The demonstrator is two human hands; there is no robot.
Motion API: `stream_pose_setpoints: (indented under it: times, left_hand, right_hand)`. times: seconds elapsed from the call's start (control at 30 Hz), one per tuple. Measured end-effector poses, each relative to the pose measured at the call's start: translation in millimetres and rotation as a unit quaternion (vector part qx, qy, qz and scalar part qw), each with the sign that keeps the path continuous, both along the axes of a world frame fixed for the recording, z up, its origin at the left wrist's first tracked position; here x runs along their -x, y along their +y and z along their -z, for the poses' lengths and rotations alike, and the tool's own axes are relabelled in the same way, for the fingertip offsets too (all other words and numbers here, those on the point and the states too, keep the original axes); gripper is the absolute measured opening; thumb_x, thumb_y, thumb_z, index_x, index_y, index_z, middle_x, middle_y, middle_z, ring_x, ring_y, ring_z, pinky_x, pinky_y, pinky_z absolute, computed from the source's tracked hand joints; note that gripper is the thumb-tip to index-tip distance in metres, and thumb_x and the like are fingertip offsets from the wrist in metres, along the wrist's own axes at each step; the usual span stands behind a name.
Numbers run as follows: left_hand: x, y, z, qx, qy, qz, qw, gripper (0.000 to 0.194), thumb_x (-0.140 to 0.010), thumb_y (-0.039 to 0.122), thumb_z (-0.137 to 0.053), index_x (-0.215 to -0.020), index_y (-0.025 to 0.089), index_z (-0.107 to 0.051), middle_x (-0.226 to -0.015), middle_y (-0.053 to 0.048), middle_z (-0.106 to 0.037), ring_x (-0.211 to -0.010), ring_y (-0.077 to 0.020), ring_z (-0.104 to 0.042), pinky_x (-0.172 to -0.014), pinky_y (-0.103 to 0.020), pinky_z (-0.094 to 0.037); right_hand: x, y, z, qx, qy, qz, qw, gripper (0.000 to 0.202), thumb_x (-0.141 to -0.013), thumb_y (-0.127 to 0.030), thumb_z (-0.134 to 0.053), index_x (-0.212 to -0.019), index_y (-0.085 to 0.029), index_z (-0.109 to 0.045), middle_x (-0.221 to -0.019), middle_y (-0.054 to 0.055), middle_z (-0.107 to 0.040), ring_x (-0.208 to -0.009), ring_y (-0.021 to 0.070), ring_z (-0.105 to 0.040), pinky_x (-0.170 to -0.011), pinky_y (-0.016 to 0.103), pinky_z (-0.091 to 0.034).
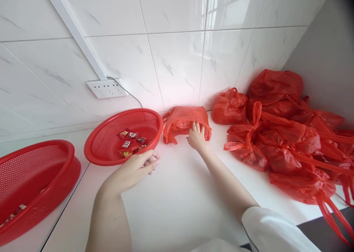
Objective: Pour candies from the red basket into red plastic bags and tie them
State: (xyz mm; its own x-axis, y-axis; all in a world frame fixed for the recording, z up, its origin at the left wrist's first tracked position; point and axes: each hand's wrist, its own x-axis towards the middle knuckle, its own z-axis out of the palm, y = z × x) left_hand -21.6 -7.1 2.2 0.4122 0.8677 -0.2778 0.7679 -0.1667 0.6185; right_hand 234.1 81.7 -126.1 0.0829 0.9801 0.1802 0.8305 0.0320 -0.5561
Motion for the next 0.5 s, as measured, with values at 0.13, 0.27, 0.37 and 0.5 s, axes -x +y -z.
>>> stream_pose_setpoints:
  times: [0.13,0.27,0.37,0.5]
  left_hand:
    - [-2,0,0.6,0.008,0.009,0.006,1.0,0.034,-0.09,0.055,-0.044,-0.1,0.027,-0.061,-0.084,-0.002,-0.067,-0.082,-0.021,-0.066,-0.064,-0.026,-0.046]
    - [-11,0,3.4,0.015,-0.004,0.007,1.0,0.034,-0.089,0.055,-0.046,-0.098,0.026,-0.062,-0.085,-0.003,-0.067,-0.082,-0.0216,-0.066,-0.064,-0.028,-0.047]
    - [-29,-2,10.7,-0.008,-0.052,0.006,0.999,0.035,-0.088,0.054,-0.05,-0.107,0.027,-0.062,-0.098,-0.006,-0.067,-0.087,-0.023,-0.066,-0.072,-0.032,-0.051]
    - [-56,-5,24.2,-0.079,-0.146,0.004,0.986,0.04,-0.089,0.047,-0.052,-0.125,0.03,-0.054,-0.136,-0.008,-0.05,-0.099,-0.0214,-0.065,-0.086,-0.037,-0.053]
  right_hand:
    - [-15,2,-12.3,-0.003,0.057,-0.011,0.998,0.045,-0.086,-0.017,-0.052,-0.13,-0.006,-0.054,-0.156,0.023,-0.028,-0.147,0.0363,-0.02,-0.116,0.064,-0.005]
    - [-28,-7,-36.5,-0.037,0.112,-0.035,0.992,0.038,-0.093,-0.03,-0.046,-0.124,-0.014,-0.06,-0.134,0.014,-0.059,-0.124,0.0232,-0.055,-0.107,0.04,-0.039]
    - [-31,-18,-55.0,-0.079,0.216,-0.022,0.973,0.031,-0.09,-0.034,-0.051,-0.109,-0.017,-0.068,-0.118,0.01,-0.069,-0.108,0.0192,-0.064,-0.095,0.032,-0.049]
    - [-31,-31,-71.2,-0.082,0.375,-0.051,0.922,0.027,-0.077,-0.032,-0.067,-0.098,-0.015,-0.071,-0.101,0.008,-0.073,-0.093,0.0182,-0.066,-0.085,0.031,-0.051]
